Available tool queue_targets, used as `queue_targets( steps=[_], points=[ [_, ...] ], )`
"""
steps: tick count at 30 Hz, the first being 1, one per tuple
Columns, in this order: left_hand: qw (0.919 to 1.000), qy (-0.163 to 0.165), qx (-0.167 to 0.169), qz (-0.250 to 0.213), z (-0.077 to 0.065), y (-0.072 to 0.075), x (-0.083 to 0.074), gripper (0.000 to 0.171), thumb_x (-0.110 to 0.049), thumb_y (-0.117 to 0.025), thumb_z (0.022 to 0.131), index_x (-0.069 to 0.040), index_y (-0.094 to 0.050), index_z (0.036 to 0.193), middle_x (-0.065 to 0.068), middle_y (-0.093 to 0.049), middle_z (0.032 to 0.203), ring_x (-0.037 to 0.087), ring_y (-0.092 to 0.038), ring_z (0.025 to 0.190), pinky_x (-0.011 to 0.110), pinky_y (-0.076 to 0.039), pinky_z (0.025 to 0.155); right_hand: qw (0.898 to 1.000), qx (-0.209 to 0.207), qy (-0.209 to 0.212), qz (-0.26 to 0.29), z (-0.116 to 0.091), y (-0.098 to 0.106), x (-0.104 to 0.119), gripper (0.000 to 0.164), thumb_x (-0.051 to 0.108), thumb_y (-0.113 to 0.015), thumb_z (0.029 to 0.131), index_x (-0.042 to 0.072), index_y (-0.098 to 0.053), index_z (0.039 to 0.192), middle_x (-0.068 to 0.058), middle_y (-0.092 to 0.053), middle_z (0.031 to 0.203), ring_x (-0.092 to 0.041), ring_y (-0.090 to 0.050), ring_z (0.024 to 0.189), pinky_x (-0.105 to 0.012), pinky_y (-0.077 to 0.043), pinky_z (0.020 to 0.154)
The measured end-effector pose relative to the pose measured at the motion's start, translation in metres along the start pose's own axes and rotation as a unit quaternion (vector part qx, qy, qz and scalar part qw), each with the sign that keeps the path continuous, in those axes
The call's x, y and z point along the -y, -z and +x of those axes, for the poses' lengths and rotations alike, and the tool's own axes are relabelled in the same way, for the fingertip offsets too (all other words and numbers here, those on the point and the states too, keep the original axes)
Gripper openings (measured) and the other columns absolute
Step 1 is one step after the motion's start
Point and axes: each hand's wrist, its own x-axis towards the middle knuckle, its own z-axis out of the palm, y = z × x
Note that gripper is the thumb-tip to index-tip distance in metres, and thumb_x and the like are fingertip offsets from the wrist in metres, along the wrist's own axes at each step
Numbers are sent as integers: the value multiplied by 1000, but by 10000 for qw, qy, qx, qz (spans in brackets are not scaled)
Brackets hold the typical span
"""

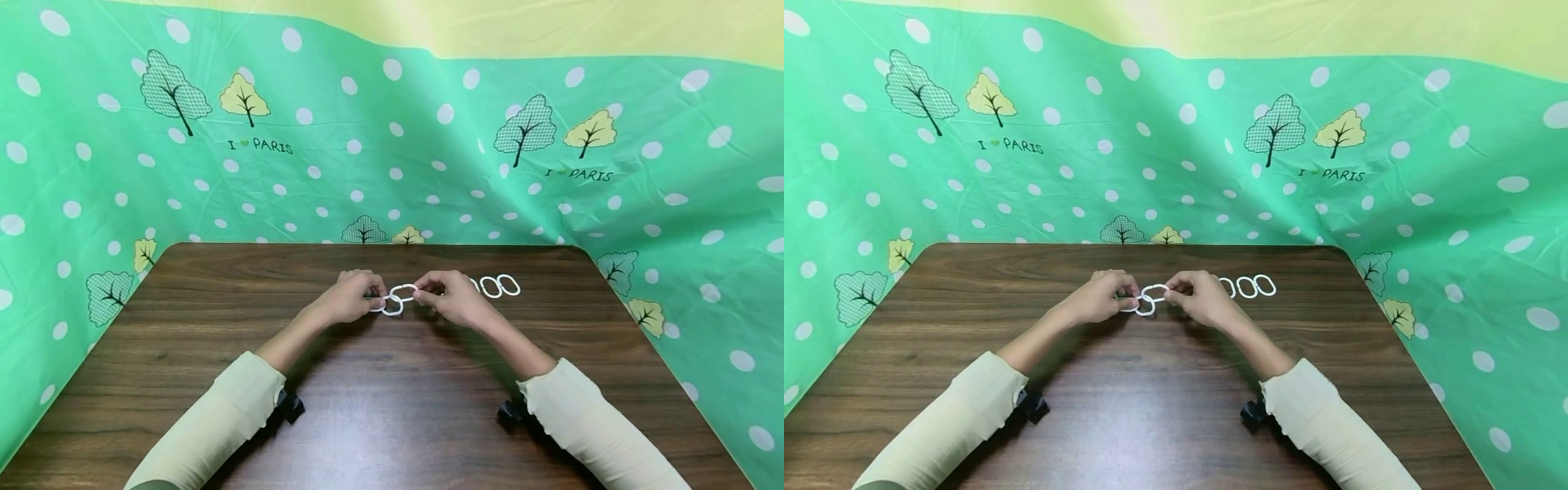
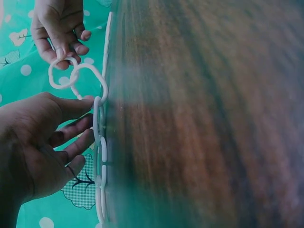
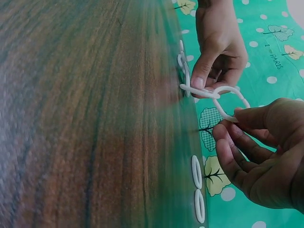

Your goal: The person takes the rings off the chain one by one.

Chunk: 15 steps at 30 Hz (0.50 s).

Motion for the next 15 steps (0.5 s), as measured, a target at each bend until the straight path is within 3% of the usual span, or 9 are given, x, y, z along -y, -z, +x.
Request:
queue_targets(
  steps=[1,8,10,15],
  points=[
    [10000,-11,9,-39,1,-1,1,5,-19,-82,102,-15,-82,105,1,-78,103,21,-69,104,43,-43,95,10000,5,-10,6,0,0,0,16,14,-77,108,1,-81,116,-13,-81,100,-34,-75,80,-30,-60,68],
    [9984,-470,-250,-185,30,-42,67,6,-35,-81,105,-36,-76,102,-24,-78,97,5,-72,100,47,-45,103,9999,99,-48,49,0,4,2,19,15,-76,109,-1,-79,119,-15,-80,102,-35,-76,78,-38,-63,68],
    [9979,-563,-230,-211,30,-42,68,6,-35,-81,105,-33,-76,104,-22,-80,98,7,-75,101,48,-46,107,9999,97,-23,32,1,4,2,19,15,-75,109,-1,-80,119,-16,-80,101,-35,-76,78,-36,-62,67],
    [9967,-528,-130,-609,9,-11,22,5,-18,-77,107,-13,-78,109,-1,-85,101,18,-78,100,52,-52,108,10000,54,11,-52,3,5,2,21,15,-75,110,-2,-79,121,-16,-81,99,-37,-77,81,-30,-60,67]
  ],
)
